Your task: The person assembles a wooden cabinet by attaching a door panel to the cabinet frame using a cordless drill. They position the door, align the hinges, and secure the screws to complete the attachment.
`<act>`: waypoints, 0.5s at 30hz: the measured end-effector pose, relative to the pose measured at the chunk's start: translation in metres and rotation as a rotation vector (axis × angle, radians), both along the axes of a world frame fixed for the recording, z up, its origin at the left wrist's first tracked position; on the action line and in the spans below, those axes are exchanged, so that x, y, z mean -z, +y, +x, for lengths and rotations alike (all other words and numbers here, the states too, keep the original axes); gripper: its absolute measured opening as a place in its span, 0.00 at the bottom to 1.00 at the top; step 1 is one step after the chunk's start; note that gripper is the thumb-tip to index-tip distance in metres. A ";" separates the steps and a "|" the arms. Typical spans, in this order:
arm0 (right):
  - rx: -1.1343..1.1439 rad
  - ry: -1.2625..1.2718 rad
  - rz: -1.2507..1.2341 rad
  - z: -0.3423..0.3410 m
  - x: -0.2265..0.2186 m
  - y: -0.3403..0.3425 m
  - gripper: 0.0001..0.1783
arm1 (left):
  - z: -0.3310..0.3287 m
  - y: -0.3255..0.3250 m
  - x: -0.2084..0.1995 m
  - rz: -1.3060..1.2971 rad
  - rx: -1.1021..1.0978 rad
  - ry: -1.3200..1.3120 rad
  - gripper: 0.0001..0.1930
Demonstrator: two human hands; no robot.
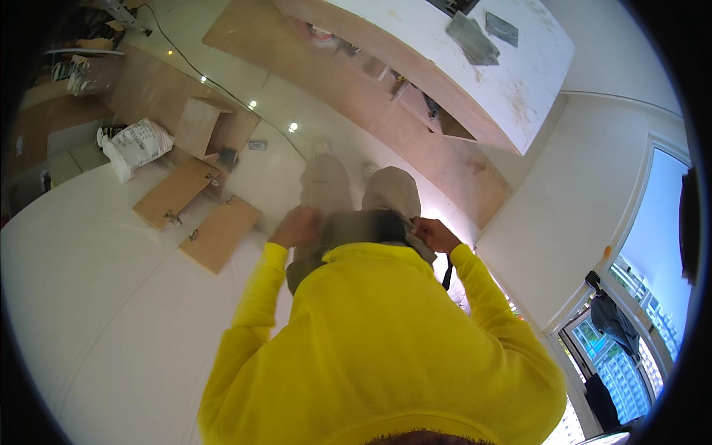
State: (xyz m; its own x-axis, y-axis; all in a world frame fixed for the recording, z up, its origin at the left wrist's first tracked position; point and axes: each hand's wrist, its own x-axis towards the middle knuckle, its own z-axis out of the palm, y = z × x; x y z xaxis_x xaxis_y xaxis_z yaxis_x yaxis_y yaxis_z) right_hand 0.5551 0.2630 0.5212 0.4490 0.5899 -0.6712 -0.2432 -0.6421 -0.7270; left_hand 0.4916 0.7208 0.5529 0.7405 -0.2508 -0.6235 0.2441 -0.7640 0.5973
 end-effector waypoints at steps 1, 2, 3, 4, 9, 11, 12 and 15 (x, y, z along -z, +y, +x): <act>-0.009 0.020 -0.051 0.005 -0.014 0.026 0.10 | 0.027 0.023 0.002 0.016 0.139 -0.014 0.12; -0.005 0.101 -0.136 0.015 -0.028 0.049 0.12 | 0.059 0.045 0.005 0.034 0.107 -0.084 0.13; -0.042 -0.003 -0.107 0.014 -0.018 0.060 0.11 | 0.096 0.066 0.010 0.048 0.064 -0.158 0.13; -0.198 -0.026 -0.172 0.028 -0.007 0.069 0.11 | 0.137 0.080 0.010 0.150 0.015 -0.264 0.13; -0.030 0.181 -0.189 0.066 0.081 0.097 0.13 | 0.363 0.076 -0.040 -0.239 -0.266 -1.126 0.15; 0.061 -0.073 -0.151 0.107 0.142 0.108 0.09 | 0.418 0.077 -0.006 -0.161 -0.345 -1.222 0.15; 0.052 -0.163 -0.172 0.133 0.173 0.116 0.08 | 0.442 0.075 0.012 -0.170 -0.352 -1.318 0.14; 0.138 -0.300 -0.291 0.196 0.255 0.141 0.10 | 0.507 0.063 0.076 -0.459 -0.287 -1.674 0.08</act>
State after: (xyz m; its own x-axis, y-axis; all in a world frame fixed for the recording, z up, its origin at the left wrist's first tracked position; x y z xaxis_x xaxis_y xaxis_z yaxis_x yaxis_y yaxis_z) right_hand 0.7512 0.4039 0.2657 0.7108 0.3158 -0.6285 -0.1472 -0.8070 -0.5719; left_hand 0.9986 0.7838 0.4772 0.5013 0.0698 0.8625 -0.7171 -0.5244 0.4592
